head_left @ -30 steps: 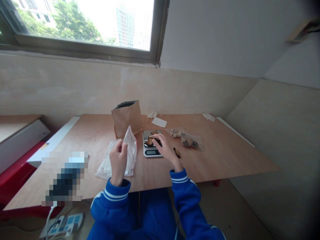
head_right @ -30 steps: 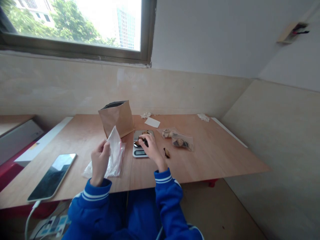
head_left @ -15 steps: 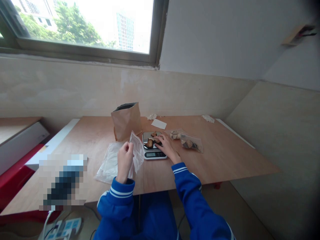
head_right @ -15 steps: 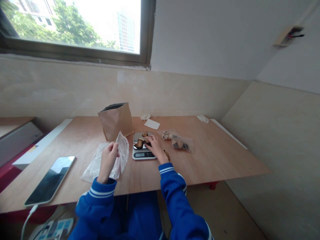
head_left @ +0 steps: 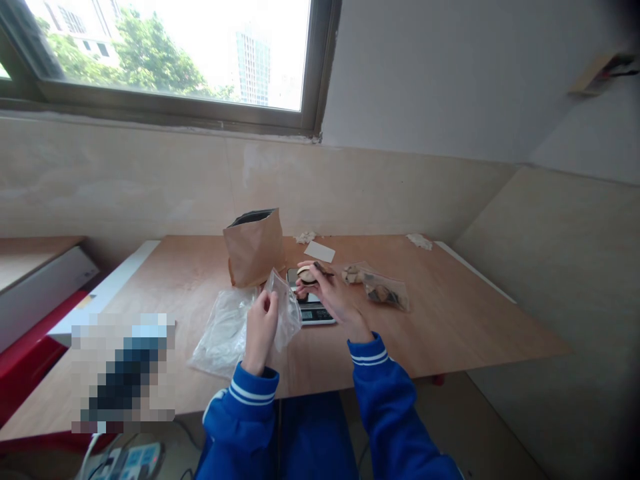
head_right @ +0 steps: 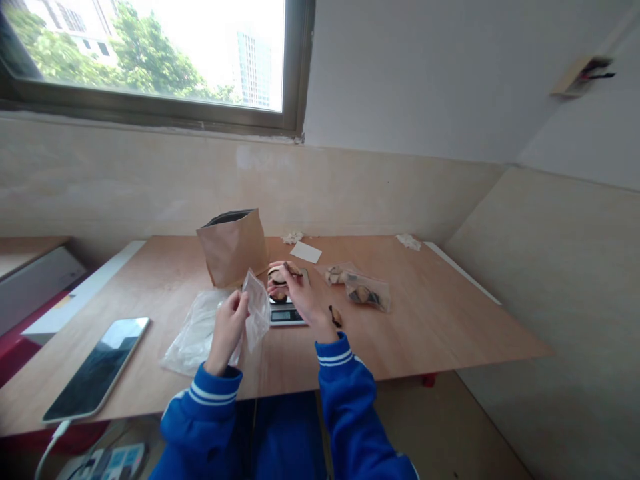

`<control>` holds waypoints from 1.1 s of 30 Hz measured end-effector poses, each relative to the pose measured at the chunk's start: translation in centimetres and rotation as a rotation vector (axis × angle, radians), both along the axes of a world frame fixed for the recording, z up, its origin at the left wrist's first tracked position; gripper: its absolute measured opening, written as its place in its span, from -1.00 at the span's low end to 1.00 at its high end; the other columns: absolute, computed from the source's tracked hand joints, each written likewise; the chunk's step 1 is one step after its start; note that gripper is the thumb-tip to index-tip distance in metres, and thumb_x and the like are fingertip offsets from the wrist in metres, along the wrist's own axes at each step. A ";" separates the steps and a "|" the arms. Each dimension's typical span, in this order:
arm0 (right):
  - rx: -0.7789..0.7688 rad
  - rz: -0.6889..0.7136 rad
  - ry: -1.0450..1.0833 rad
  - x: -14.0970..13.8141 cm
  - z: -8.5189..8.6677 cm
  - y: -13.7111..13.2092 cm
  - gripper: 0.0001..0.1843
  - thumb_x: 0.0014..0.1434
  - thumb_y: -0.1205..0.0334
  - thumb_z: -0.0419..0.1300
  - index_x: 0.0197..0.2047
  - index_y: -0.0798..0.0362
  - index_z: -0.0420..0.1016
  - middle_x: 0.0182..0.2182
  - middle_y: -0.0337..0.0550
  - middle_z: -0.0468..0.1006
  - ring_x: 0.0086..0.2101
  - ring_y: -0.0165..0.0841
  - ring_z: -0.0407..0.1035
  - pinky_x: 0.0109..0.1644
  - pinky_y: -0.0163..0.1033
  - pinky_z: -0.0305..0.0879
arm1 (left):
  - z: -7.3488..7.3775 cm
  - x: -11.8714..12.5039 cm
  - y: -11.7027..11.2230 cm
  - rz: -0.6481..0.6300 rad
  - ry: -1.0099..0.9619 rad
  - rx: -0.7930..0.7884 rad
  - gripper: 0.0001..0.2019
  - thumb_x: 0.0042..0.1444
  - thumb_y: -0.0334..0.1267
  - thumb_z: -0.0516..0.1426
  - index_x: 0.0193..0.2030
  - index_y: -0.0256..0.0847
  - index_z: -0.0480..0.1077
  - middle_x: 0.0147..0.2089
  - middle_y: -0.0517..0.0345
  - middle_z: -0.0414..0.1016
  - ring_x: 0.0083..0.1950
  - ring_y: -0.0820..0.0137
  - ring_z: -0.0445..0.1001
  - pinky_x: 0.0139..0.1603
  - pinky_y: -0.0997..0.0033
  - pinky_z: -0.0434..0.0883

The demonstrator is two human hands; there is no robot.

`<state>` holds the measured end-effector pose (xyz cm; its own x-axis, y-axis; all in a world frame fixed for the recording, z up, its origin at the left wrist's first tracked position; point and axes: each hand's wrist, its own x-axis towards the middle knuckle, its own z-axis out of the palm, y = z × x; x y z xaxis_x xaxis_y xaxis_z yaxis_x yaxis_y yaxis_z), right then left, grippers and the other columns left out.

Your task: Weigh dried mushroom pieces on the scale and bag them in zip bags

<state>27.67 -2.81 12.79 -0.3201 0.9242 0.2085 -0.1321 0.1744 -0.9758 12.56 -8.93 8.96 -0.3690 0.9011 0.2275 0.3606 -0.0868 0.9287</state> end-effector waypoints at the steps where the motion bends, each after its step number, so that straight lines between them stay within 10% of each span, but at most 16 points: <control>1: -0.046 0.103 0.012 -0.8 0.9 -0.6 -0.56 0.24 -0.14 0.05 -0.06 0.01 0.47 -0.40 -0.19 0.53 -0.41 -0.34 0.47 -0.25 -0.17 0.49 | 0.0 0.2 0.0 -0.003 0.014 0.007 -0.69 0.21 -0.06 -0.04 -0.51 -0.13 0.18 -0.53 0.24 0.26 -0.45 0.39 0.27 -0.40 0.40 0.19; 10: 0.056 0.206 -0.520 -2.3 0.2 -1.8 -0.80 0.15 0.05 0.24 -0.32 0.00 0.57 -0.55 -0.26 0.50 -0.68 -0.49 0.28 -0.66 -0.41 0.15 | 0.2 -0.5 -1.1 0.014 -0.056 0.097 -0.69 0.27 -0.05 -0.09 -0.46 -0.12 0.18 -0.49 0.24 0.25 -0.41 0.37 0.27 -0.35 0.39 0.21; 18: 0.316 0.201 -0.640 -0.6 3.0 -2.2 -0.70 0.27 0.02 0.12 -0.13 0.03 0.54 -0.44 -0.24 0.54 -0.41 -0.40 0.43 -0.32 -0.34 0.29 | 0.3 -1.2 -1.4 0.086 -0.084 0.119 -0.67 0.24 -0.07 -0.05 -0.52 -0.14 0.14 -0.54 0.27 0.17 -0.45 0.41 0.20 -0.40 0.40 0.15; 22: 0.475 -0.214 -0.587 -0.3 -0.3 0.1 -0.70 0.35 0.11 -0.04 -0.12 0.04 0.47 -0.17 -0.10 0.53 -0.13 -0.31 0.42 -0.03 -0.23 0.32 | 0.4 -1.5 -1.2 0.128 -0.153 0.118 -0.67 0.22 -0.10 -0.04 -0.55 -0.14 0.12 -0.57 0.27 0.15 -0.47 0.41 0.19 -0.40 0.41 0.15; 28: 0.613 -0.259 -1.029 -0.8 -7.8 3.4 -0.70 0.25 0.19 0.14 0.01 0.13 0.42 -0.05 0.12 0.48 0.03 -0.09 0.30 0.11 0.00 0.25 | 0.7 -1.2 -1.4 0.124 -0.218 0.121 -0.67 0.20 -0.11 -0.03 -0.57 -0.14 0.13 -0.58 0.26 0.17 -0.48 0.41 0.20 -0.41 0.41 0.16; 33: 0.606 -0.342 -1.080 -0.7 -9.0 3.6 -0.73 0.25 0.21 0.13 -0.01 0.13 0.41 -0.08 0.10 0.49 -0.06 -0.08 0.33 0.04 0.00 0.28 | 0.9 -1.0 -1.5 0.103 -0.234 0.121 -0.66 0.19 -0.13 -0.02 -0.58 -0.15 0.13 -0.59 0.26 0.17 -0.50 0.42 0.20 -0.42 0.42 0.16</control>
<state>26.92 0.77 3.80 -0.3554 0.8414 0.4072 0.8112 0.4941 -0.3128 11.61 -10.42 9.91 -0.5126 0.8276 0.2288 0.1500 -0.1761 0.9729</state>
